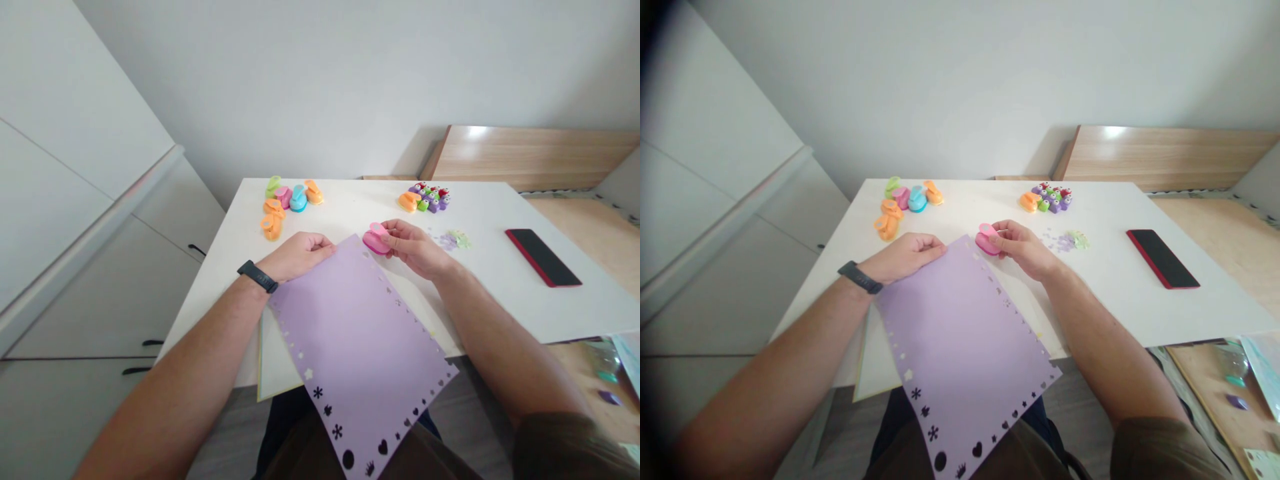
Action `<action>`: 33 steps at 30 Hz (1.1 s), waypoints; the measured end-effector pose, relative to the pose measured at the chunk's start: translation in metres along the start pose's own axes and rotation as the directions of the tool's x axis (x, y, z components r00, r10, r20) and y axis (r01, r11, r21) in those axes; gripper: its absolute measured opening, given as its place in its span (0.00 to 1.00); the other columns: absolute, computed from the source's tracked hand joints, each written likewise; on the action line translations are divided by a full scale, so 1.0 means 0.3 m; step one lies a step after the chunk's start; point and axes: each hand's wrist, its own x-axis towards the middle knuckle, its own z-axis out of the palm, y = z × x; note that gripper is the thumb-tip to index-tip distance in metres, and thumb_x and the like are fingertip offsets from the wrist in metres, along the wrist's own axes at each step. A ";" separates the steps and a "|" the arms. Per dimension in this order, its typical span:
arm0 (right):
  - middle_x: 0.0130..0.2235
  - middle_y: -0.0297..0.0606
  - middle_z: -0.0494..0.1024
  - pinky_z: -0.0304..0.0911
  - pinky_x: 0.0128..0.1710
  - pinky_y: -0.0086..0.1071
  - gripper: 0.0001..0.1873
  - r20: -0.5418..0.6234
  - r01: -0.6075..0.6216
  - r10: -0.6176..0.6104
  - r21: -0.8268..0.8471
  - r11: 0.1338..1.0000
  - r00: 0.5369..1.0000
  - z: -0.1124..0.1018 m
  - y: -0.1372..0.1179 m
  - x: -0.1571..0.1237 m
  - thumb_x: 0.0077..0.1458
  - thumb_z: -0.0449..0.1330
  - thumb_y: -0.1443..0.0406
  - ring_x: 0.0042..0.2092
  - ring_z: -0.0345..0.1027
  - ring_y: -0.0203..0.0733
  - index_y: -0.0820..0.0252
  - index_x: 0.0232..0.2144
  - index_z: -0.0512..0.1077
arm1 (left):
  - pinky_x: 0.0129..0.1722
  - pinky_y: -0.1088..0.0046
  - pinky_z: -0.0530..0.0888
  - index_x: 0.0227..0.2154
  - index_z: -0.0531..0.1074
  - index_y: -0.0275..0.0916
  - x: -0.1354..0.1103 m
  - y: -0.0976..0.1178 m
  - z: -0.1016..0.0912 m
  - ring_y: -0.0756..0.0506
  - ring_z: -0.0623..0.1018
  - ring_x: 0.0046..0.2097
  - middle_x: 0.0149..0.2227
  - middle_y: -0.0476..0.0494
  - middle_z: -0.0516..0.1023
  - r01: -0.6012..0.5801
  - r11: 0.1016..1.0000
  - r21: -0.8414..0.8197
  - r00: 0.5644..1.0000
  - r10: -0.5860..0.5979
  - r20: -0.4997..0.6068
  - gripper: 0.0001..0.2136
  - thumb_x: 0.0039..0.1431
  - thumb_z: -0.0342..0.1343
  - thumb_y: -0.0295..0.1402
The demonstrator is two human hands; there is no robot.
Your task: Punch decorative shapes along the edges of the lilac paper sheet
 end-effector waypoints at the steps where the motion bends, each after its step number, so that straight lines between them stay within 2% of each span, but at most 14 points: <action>1: 0.41 0.37 0.77 0.62 0.37 0.36 0.18 0.005 -0.007 0.007 -0.003 1.000 1.000 0.003 -0.003 -0.001 0.57 0.71 0.55 0.37 0.66 0.39 0.55 0.45 0.76 | 0.34 0.73 0.69 0.38 0.79 0.38 0.001 -0.002 0.000 0.48 0.74 0.33 0.34 0.47 0.80 -0.002 1.000 -0.002 1.000 0.002 0.000 0.19 0.62 0.60 0.50; 10: 0.42 0.37 0.78 0.66 0.43 0.37 0.19 0.049 -0.032 0.026 0.126 0.992 0.998 0.019 -0.014 -0.007 0.53 0.74 0.62 0.41 0.70 0.42 0.53 0.47 0.76 | 0.33 0.73 0.69 0.37 0.78 0.37 -0.001 -0.001 0.004 0.48 0.75 0.33 0.33 0.47 0.80 -0.005 1.000 -0.029 1.000 0.005 0.003 0.19 0.61 0.60 0.51; 14: 0.40 0.37 0.78 0.66 0.44 0.37 0.13 0.072 -0.011 0.006 0.078 0.997 0.997 0.025 -0.016 -0.009 0.56 0.72 0.61 0.40 0.70 0.41 0.56 0.43 0.78 | 0.32 0.73 0.69 0.37 0.78 0.37 -0.002 0.002 0.003 0.48 0.75 0.33 0.33 0.46 0.80 -0.008 1.000 -0.023 1.000 0.007 -0.012 0.19 0.62 0.60 0.51; 18: 0.41 0.38 0.80 0.68 0.48 0.41 0.16 0.016 -0.022 0.020 0.117 0.993 1.000 0.034 -0.020 -0.009 0.54 0.73 0.62 0.43 0.74 0.44 0.55 0.44 0.76 | 0.31 0.74 0.68 0.36 0.79 0.37 0.001 0.001 0.002 0.48 0.74 0.32 0.32 0.46 0.79 -0.036 0.999 -0.015 0.999 0.035 -0.031 0.19 0.62 0.59 0.51; 22: 0.38 0.40 0.80 0.68 0.49 0.41 0.09 0.068 -0.034 0.027 0.102 0.994 0.997 0.042 -0.038 -0.010 0.57 0.70 0.61 0.42 0.73 0.43 0.59 0.34 0.76 | 0.31 0.74 0.68 0.36 0.79 0.37 0.004 -0.001 0.004 0.49 0.73 0.31 0.32 0.47 0.79 -0.038 0.999 -0.013 0.998 0.038 -0.041 0.19 0.61 0.60 0.51; 24: 0.37 0.39 0.78 0.69 0.47 0.39 0.09 0.071 -0.049 0.042 0.101 0.994 0.997 0.045 -0.047 -0.012 0.59 0.68 0.60 0.41 0.71 0.42 0.59 0.31 0.76 | 0.31 0.74 0.68 0.36 0.79 0.37 0.003 -0.002 0.005 0.48 0.74 0.32 0.32 0.46 0.79 -0.038 0.999 -0.017 0.998 0.037 -0.040 0.19 0.61 0.60 0.51; 28: 0.37 0.39 0.78 0.69 0.47 0.38 0.10 0.018 -0.090 0.089 0.109 0.990 0.996 0.048 -0.056 -0.016 0.60 0.67 0.58 0.41 0.71 0.41 0.59 0.33 0.76 | 0.31 0.74 0.68 0.37 0.79 0.37 0.000 -0.001 0.005 0.48 0.74 0.32 0.33 0.46 0.79 -0.032 0.999 -0.017 0.998 0.031 -0.047 0.19 0.62 0.59 0.50; 33: 0.39 0.40 0.79 0.69 0.47 0.36 0.12 0.006 -0.102 0.102 0.097 0.990 0.995 0.043 -0.057 -0.014 0.59 0.67 0.55 0.43 0.72 0.41 0.59 0.34 0.76 | 0.30 0.74 0.68 0.36 0.79 0.37 -0.003 0.004 0.001 0.48 0.73 0.32 0.32 0.47 0.80 -0.021 1.000 -0.022 0.997 0.020 -0.071 0.19 0.61 0.60 0.50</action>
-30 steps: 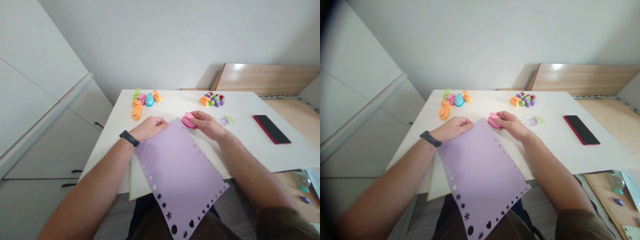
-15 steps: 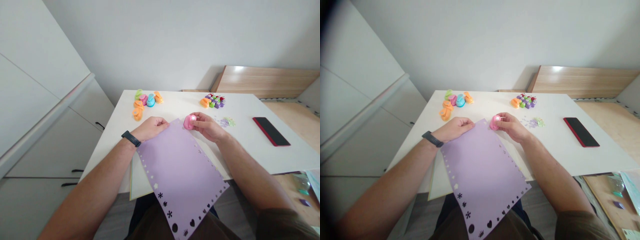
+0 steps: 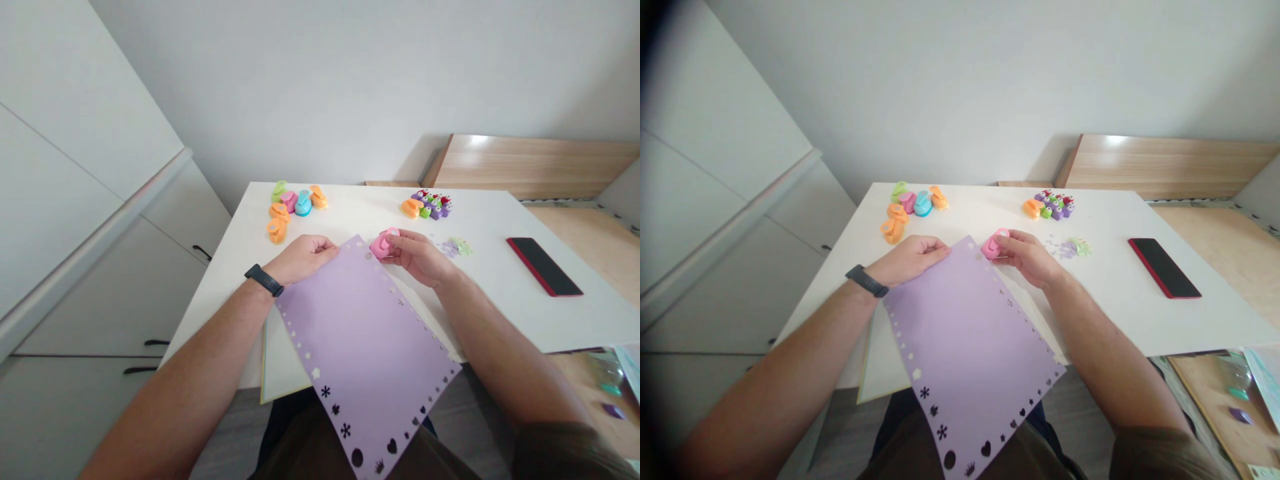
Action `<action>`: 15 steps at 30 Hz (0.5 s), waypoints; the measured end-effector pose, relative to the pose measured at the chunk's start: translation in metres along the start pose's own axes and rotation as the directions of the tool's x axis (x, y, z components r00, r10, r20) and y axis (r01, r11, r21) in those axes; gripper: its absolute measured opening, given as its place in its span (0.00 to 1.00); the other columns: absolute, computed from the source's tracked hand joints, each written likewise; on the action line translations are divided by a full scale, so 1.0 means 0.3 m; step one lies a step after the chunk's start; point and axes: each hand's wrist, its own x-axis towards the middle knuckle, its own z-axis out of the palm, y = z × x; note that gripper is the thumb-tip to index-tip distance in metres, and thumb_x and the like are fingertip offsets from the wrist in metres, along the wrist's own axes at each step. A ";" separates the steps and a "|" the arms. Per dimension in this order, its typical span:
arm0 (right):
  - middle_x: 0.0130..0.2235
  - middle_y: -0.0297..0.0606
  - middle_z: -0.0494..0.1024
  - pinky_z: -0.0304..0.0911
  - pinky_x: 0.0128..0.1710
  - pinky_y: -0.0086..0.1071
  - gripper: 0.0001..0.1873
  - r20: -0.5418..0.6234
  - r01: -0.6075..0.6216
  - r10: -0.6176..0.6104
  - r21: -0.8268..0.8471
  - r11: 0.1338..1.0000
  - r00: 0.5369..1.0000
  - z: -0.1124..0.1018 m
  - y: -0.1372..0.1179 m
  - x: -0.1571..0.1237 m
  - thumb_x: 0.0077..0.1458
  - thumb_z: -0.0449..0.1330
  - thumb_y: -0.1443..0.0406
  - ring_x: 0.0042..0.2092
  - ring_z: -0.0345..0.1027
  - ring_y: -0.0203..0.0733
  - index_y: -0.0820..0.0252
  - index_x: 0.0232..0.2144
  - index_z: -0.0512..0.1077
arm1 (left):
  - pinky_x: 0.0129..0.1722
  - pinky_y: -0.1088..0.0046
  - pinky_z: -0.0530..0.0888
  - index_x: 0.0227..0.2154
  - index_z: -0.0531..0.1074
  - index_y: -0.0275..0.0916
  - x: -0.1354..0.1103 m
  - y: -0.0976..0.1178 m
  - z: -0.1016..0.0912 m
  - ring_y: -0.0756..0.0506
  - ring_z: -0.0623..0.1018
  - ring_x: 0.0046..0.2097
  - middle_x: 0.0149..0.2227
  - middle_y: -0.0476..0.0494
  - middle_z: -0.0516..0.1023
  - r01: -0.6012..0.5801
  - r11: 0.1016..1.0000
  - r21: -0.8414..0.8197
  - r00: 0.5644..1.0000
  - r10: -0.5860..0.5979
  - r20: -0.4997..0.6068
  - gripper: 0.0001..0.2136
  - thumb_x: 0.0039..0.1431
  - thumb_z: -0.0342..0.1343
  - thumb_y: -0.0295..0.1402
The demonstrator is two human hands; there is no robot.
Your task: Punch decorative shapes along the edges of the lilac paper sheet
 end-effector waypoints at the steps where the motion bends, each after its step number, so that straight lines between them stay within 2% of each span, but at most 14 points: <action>1: 0.39 0.40 0.79 0.69 0.46 0.36 0.13 -0.007 -0.003 0.003 0.004 1.000 1.000 -0.002 0.000 0.001 0.59 0.67 0.55 0.42 0.72 0.41 0.59 0.34 0.75 | 0.30 0.74 0.68 0.36 0.79 0.37 0.000 0.000 0.000 0.48 0.74 0.32 0.32 0.47 0.80 0.003 1.000 -0.003 1.000 -0.003 -0.006 0.19 0.61 0.60 0.50; 15: 0.42 0.40 0.80 0.69 0.51 0.40 0.13 -0.041 0.029 -0.029 -0.017 0.999 0.999 -0.022 0.022 0.009 0.60 0.68 0.55 0.45 0.74 0.43 0.59 0.38 0.77 | 0.30 0.75 0.68 0.36 0.80 0.37 -0.002 0.010 -0.004 0.48 0.74 0.32 0.32 0.46 0.80 0.012 1.000 -0.009 0.999 -0.012 -0.047 0.21 0.60 0.60 0.52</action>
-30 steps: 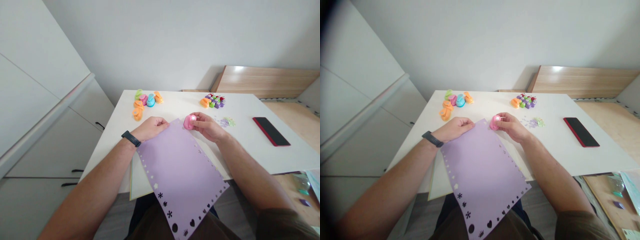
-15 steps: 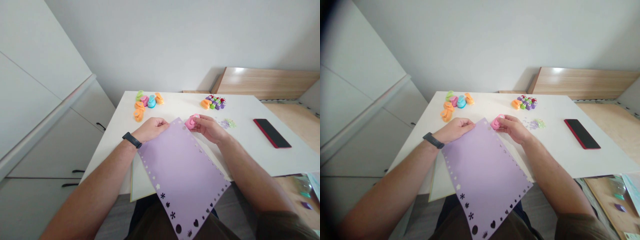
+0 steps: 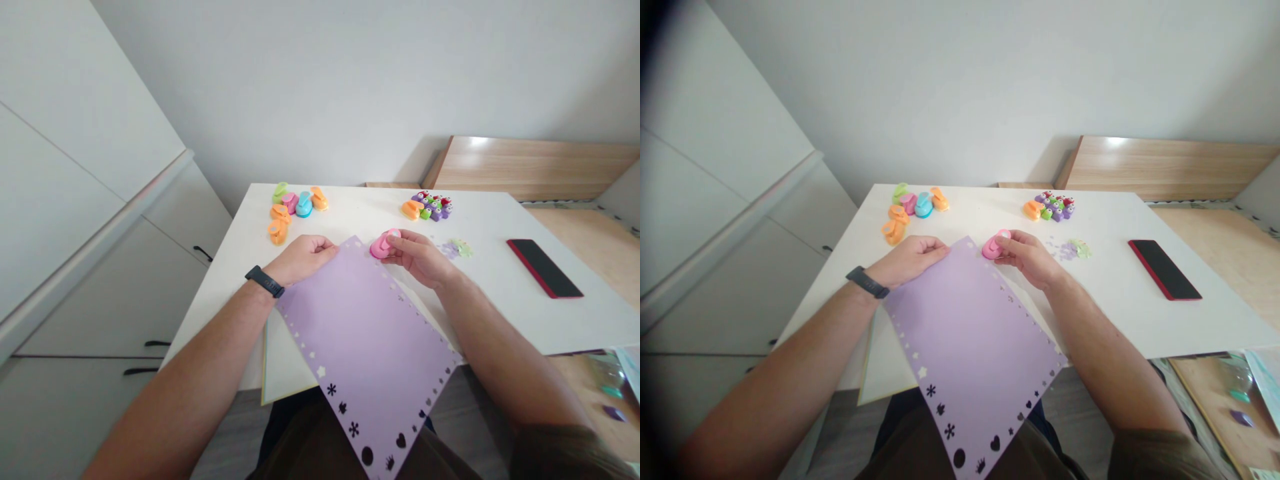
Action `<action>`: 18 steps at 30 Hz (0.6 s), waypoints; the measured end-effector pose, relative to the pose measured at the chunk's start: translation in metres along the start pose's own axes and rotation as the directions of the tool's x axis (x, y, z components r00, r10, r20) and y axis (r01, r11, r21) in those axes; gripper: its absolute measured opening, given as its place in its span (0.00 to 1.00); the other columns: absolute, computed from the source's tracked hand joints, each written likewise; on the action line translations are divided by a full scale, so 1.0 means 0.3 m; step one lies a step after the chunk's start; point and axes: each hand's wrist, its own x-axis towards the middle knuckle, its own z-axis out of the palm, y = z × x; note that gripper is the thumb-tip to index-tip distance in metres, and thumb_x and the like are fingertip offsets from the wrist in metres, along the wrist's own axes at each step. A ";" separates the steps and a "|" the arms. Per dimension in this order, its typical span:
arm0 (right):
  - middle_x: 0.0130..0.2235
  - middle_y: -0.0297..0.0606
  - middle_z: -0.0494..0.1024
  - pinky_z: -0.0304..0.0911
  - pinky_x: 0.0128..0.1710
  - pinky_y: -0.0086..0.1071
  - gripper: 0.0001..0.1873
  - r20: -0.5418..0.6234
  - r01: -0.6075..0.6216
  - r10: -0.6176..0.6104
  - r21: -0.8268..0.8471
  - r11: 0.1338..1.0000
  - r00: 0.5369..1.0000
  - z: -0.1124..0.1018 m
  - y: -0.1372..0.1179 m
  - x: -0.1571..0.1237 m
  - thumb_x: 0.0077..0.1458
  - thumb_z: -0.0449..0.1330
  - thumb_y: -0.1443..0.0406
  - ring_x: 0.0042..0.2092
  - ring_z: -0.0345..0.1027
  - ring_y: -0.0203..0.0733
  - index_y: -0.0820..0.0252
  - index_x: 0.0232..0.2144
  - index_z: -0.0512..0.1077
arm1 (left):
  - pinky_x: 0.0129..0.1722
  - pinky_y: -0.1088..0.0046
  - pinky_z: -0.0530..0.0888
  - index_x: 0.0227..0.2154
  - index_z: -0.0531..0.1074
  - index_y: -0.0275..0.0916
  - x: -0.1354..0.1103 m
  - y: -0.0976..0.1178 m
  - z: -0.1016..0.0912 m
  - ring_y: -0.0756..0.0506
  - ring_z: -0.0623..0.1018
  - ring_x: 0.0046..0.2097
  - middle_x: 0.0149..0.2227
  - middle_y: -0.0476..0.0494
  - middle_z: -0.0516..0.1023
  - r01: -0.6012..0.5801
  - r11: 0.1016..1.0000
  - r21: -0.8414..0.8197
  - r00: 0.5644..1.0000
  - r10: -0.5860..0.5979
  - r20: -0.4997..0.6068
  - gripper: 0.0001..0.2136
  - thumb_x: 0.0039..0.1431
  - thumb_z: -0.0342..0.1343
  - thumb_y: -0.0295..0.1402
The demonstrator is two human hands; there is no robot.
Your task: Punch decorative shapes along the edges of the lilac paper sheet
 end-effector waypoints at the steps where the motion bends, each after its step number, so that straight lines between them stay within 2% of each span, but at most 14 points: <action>1: 0.41 0.40 0.80 0.69 0.51 0.40 0.13 -0.007 0.003 -0.003 -0.003 1.000 1.000 -0.002 0.001 0.001 0.60 0.68 0.55 0.45 0.74 0.43 0.59 0.38 0.78 | 0.30 0.75 0.68 0.36 0.80 0.37 0.000 0.001 -0.001 0.48 0.74 0.32 0.32 0.47 0.80 -0.001 1.000 0.000 1.000 0.001 0.001 0.20 0.60 0.60 0.52; 11: 0.42 0.40 0.80 0.69 0.50 0.39 0.14 -0.057 0.019 -0.020 -0.021 1.000 0.998 -0.008 0.007 0.007 0.59 0.68 0.55 0.44 0.73 0.41 0.60 0.39 0.78 | 0.29 0.74 0.67 0.37 0.79 0.37 -0.006 0.011 -0.003 0.48 0.74 0.31 0.31 0.47 0.79 -0.007 1.000 -0.014 1.000 0.007 -0.001 0.19 0.61 0.60 0.51; 18: 0.43 0.41 0.81 0.70 0.49 0.38 0.13 -0.016 0.012 -0.013 -0.026 1.000 1.000 -0.009 0.010 0.006 0.61 0.67 0.55 0.43 0.73 0.41 0.59 0.39 0.79 | 0.29 0.74 0.67 0.36 0.80 0.38 -0.008 0.015 -0.001 0.48 0.73 0.31 0.31 0.47 0.79 -0.004 1.000 -0.015 1.000 0.004 -0.011 0.19 0.60 0.60 0.50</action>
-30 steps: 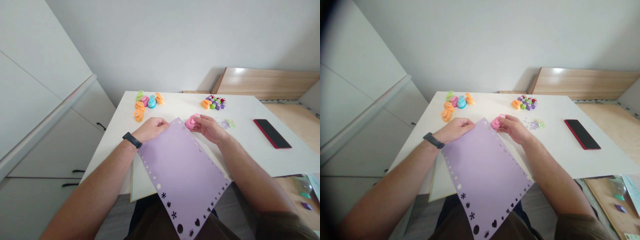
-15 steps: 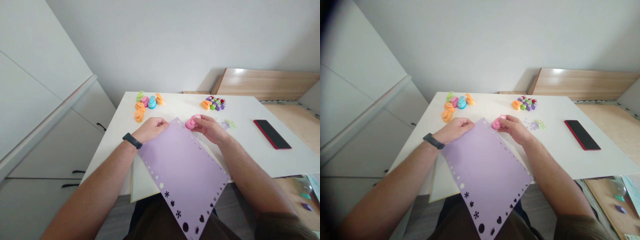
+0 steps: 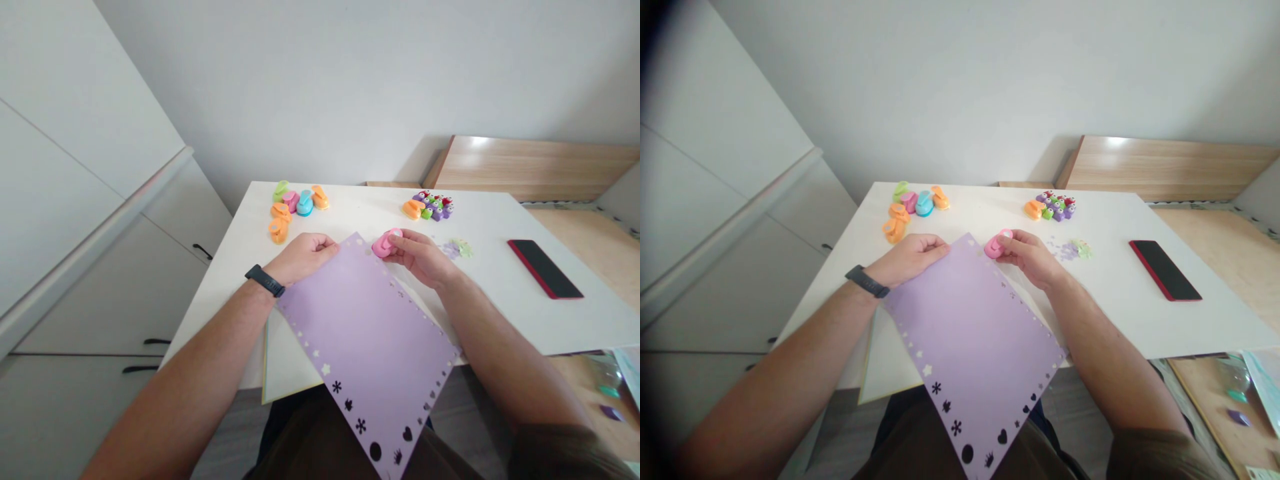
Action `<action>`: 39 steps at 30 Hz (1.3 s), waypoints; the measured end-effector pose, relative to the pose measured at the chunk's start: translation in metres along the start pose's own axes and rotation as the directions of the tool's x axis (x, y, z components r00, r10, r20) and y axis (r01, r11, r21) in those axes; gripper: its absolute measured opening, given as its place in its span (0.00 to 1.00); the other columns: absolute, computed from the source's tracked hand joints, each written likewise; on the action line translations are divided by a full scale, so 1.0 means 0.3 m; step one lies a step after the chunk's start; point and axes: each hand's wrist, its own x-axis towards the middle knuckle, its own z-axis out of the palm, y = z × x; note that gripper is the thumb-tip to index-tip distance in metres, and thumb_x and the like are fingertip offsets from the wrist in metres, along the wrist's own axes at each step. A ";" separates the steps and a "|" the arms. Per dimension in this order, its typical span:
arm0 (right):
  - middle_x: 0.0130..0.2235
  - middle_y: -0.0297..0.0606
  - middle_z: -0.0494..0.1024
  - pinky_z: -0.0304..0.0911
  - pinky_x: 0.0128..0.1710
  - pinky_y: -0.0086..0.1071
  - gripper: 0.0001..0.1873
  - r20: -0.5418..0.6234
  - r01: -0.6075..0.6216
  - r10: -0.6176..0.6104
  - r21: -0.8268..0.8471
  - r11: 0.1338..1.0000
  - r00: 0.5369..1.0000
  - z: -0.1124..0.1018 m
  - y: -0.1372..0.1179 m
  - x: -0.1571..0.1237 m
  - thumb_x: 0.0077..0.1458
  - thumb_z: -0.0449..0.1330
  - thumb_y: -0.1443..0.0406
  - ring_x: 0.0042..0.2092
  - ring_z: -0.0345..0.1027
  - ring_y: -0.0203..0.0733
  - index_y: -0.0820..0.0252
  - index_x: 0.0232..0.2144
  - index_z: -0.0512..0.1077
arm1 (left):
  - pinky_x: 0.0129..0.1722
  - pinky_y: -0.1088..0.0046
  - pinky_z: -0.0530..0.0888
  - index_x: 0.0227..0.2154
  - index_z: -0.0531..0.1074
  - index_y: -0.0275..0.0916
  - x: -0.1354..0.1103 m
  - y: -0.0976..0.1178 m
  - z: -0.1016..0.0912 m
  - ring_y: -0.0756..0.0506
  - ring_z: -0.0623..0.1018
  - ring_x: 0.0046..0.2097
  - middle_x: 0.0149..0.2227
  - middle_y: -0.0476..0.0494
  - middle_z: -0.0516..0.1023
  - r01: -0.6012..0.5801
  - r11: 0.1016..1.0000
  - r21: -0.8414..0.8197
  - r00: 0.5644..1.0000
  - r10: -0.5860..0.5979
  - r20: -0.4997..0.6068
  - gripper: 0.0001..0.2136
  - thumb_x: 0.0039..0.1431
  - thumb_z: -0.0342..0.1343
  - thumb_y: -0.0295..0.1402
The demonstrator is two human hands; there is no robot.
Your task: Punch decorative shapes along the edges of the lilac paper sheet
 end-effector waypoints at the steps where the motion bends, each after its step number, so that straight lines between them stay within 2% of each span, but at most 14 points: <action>1: 0.43 0.41 0.81 0.70 0.48 0.38 0.13 -0.002 -0.001 0.001 0.000 1.000 1.000 0.001 0.000 -0.001 0.61 0.68 0.55 0.44 0.73 0.41 0.59 0.40 0.79 | 0.29 0.74 0.67 0.36 0.79 0.38 0.000 0.000 0.001 0.48 0.73 0.30 0.31 0.47 0.79 0.002 1.000 0.001 1.000 -0.002 -0.004 0.18 0.60 0.60 0.50; 10: 0.45 0.43 0.83 0.69 0.47 0.38 0.13 0.054 -0.033 0.034 -0.022 0.999 0.998 0.027 -0.014 -0.017 0.60 0.68 0.56 0.46 0.75 0.43 0.59 0.40 0.78 | 0.28 0.74 0.66 0.36 0.79 0.37 -0.001 0.003 0.005 0.49 0.72 0.30 0.30 0.48 0.79 0.004 1.000 -0.004 1.000 -0.005 -0.007 0.18 0.61 0.60 0.50; 16: 0.43 0.40 0.82 0.67 0.44 0.36 0.16 0.037 -0.076 0.076 -0.024 0.997 0.996 0.031 0.005 -0.018 0.57 0.72 0.57 0.43 0.75 0.42 0.57 0.45 0.77 | 0.29 0.74 0.67 0.35 0.79 0.37 -0.003 0.006 0.009 0.48 0.74 0.32 0.32 0.47 0.80 -0.027 1.000 0.016 0.999 0.027 -0.026 0.19 0.61 0.59 0.50; 39: 0.44 0.40 0.82 0.67 0.43 0.37 0.18 0.059 -0.110 0.113 -0.046 0.993 0.992 0.029 0.009 -0.017 0.57 0.72 0.57 0.43 0.74 0.43 0.56 0.47 0.79 | 0.28 0.73 0.66 0.36 0.79 0.37 -0.002 0.003 0.010 0.47 0.75 0.31 0.31 0.46 0.80 -0.034 0.998 0.046 0.999 0.035 -0.025 0.18 0.62 0.58 0.49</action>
